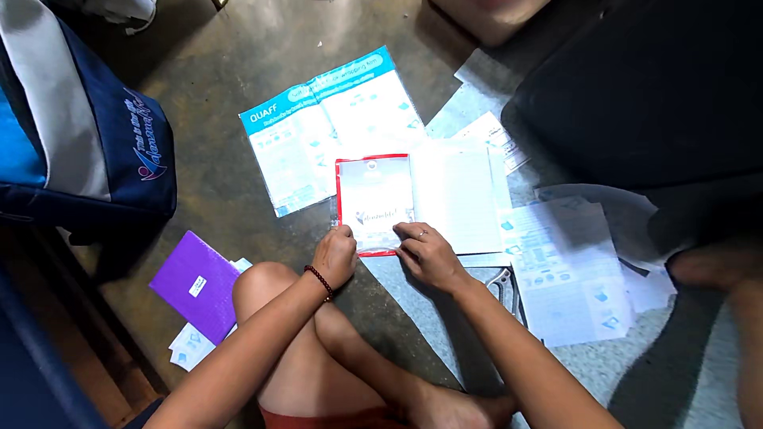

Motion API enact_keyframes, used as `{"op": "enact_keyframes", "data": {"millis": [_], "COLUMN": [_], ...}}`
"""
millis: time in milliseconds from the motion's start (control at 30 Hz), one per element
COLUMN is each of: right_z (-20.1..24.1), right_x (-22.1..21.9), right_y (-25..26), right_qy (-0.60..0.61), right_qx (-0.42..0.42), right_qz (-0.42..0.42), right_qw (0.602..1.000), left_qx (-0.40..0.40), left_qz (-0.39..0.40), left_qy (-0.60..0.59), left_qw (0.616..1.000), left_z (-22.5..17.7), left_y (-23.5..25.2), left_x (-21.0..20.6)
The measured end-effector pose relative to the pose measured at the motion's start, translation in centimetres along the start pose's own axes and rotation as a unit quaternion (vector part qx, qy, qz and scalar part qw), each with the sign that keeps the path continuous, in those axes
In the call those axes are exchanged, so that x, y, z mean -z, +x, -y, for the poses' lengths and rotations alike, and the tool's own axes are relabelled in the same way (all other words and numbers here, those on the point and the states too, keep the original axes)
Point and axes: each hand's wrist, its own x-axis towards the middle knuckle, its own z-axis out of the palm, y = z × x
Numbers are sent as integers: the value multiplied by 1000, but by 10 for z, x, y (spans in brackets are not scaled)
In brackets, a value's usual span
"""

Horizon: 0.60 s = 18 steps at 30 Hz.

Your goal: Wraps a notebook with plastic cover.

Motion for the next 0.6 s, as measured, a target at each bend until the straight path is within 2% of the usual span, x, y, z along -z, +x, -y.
{"op": "enact_keyframes", "data": {"millis": [267, 600], "right_z": [8, 27], "right_x": [1, -4], "right_y": [3, 18], "right_qy": [17, -52], "right_qx": [-32, -70], "right_qz": [4, 39], "right_qw": [999, 995], "left_qx": [2, -3], "left_qz": [-6, -8], "left_qy": [3, 15], "left_qw": [1000, 1000], "left_z": [-2, -1], "left_y": [-2, -2], "left_x": [0, -2]}}
